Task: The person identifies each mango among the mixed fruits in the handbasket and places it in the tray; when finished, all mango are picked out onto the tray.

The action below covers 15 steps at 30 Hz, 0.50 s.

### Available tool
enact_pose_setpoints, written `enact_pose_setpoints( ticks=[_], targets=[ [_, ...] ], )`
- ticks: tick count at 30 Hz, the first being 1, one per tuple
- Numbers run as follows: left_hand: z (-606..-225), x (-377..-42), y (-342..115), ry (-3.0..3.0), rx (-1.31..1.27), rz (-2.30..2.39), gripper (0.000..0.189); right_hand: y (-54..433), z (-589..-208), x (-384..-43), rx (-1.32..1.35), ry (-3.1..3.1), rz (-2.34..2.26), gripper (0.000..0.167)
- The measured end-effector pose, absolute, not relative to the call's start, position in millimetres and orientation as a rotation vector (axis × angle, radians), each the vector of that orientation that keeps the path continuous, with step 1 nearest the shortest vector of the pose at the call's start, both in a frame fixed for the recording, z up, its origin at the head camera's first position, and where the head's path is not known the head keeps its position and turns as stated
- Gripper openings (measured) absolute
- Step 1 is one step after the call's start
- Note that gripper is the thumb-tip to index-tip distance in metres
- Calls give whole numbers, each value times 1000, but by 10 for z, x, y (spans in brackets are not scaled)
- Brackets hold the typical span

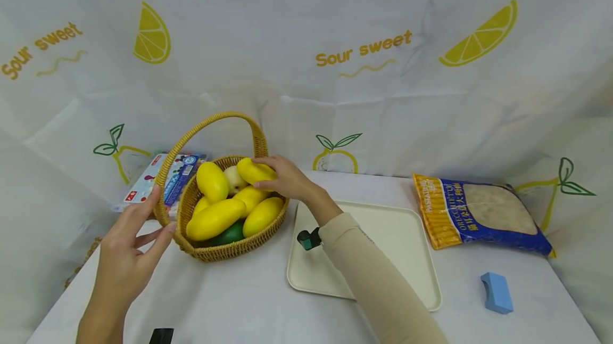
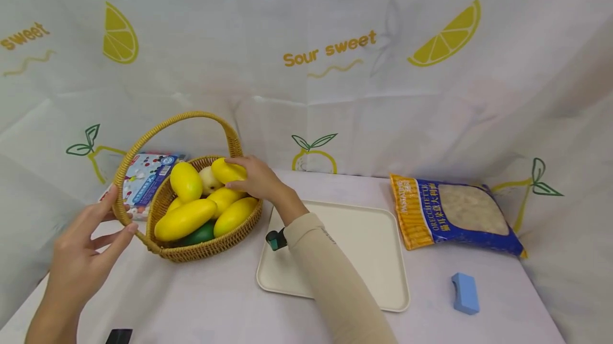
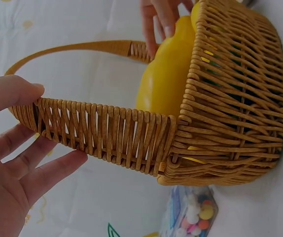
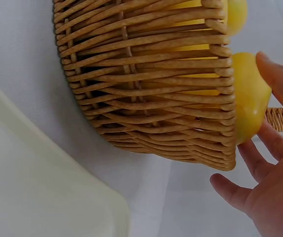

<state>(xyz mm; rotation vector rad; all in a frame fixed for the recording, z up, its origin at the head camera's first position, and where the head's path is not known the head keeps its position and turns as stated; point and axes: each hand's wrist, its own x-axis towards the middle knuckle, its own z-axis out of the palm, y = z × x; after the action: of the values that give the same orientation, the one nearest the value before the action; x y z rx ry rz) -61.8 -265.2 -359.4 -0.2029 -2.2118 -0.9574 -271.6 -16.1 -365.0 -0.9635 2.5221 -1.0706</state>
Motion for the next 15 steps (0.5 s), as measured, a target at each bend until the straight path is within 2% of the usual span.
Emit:
enact_pose_setpoints(
  ticks=[15],
  targets=[
    [-3585,-627,-2630,-2208,-173,-980,84,-175,-3759,-2693,-902,2599,-1055,64]
  ],
)
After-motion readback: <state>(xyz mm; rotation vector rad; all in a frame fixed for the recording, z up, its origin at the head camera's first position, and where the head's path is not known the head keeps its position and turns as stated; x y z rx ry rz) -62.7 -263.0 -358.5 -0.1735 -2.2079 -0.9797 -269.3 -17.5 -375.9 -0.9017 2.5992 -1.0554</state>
